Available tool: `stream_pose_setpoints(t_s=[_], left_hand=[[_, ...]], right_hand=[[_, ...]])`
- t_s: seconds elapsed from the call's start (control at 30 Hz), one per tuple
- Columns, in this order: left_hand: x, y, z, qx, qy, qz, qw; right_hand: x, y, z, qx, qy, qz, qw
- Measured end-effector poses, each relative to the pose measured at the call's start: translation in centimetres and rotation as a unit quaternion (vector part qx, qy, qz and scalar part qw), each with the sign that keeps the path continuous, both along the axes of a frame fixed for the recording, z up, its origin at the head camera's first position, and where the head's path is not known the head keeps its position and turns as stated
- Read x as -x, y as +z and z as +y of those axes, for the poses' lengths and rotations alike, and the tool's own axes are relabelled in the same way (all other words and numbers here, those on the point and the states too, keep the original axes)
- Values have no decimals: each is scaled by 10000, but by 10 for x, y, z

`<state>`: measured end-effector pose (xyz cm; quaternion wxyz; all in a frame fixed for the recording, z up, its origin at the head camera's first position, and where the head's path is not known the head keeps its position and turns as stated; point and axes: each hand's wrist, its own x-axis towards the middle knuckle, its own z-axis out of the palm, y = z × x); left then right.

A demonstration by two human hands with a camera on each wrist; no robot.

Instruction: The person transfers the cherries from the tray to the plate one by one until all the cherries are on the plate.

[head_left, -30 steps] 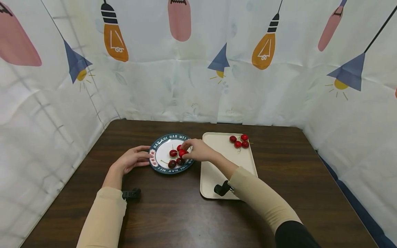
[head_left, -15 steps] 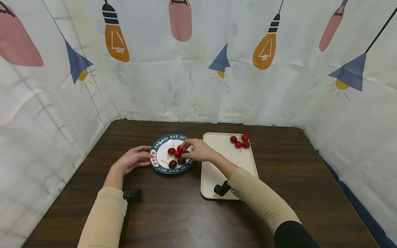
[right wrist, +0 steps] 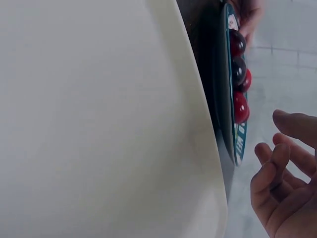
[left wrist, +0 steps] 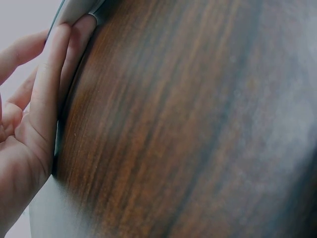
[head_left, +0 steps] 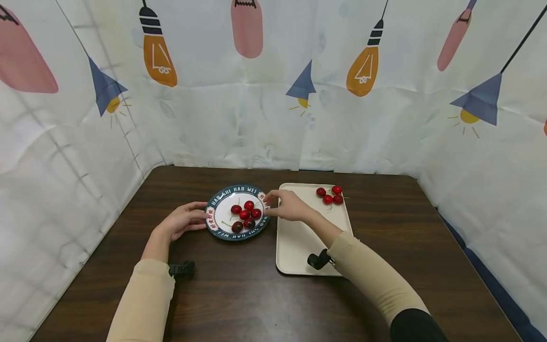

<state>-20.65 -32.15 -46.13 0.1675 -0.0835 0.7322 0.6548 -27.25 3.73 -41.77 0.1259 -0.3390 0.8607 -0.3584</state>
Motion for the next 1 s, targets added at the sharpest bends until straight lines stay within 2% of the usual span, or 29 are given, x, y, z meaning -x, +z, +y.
stream_pose_setpoints(t_s=[0.2, 0.47, 1.0], left_hand=[[1, -1, 0, -17, 9, -33, 10000], [1, -1, -1, 57, 44, -17, 10000], [1, -2, -2, 10, 18, -45, 10000]], right_hand=[[4, 0, 20, 141, -218, -295, 9992], [11, -4, 47, 92, -514, -235, 9984], [13, -7, 98, 257, -893, -315, 9952]])
